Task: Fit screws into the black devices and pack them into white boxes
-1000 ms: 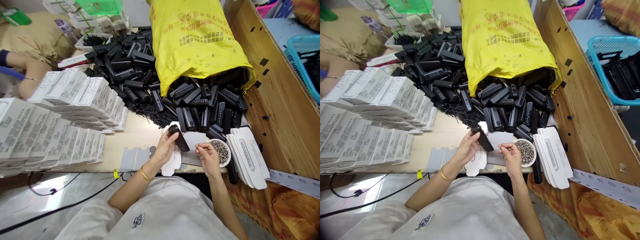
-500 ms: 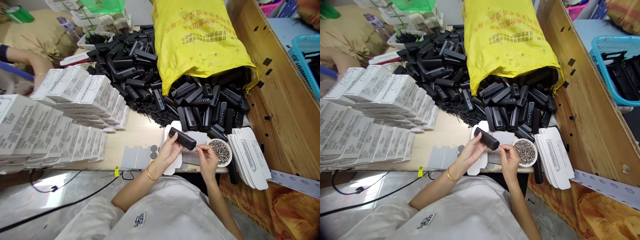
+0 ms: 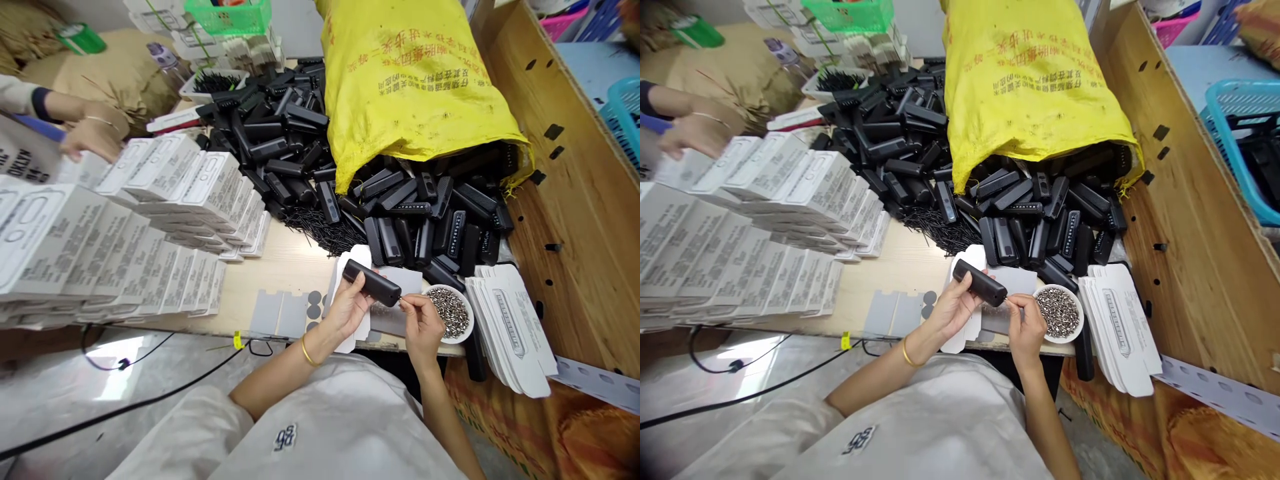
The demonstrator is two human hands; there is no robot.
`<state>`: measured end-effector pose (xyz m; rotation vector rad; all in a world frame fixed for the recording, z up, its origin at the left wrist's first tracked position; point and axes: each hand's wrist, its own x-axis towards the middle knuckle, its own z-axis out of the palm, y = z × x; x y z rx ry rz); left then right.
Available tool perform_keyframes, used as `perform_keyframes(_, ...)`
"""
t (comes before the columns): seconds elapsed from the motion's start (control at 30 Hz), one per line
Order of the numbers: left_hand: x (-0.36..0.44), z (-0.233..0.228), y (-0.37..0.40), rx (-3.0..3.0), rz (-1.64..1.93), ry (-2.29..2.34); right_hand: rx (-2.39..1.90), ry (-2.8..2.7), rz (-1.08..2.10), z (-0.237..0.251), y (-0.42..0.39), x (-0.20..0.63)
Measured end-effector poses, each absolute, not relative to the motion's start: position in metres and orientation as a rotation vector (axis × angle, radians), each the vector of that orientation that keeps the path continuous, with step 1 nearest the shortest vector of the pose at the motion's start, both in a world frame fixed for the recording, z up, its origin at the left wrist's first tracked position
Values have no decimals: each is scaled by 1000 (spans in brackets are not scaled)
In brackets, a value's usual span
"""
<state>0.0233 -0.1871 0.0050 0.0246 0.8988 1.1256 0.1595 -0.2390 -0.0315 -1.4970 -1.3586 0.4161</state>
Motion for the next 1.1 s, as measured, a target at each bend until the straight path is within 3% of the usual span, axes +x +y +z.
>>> perform_keyframes(0.23, 29, 3, -182, 49, 1129, 891, -1448, -1207, 380, -45, -239, 150)
perform_keyframes(0.47, 27, 15, -170, 178, 1128, 853, -1473, -1064, 689, -40, -246, 166)
perform_keyframes(0.87, 27, 19, -180, 310, 1141, 864, -1409, -1548, 515, -5, -233, 173)
perform_keyframes(1.1, 23, 23, -175, 329, 1151, 861, -1650, -1220, 670, -5, -269, 191)
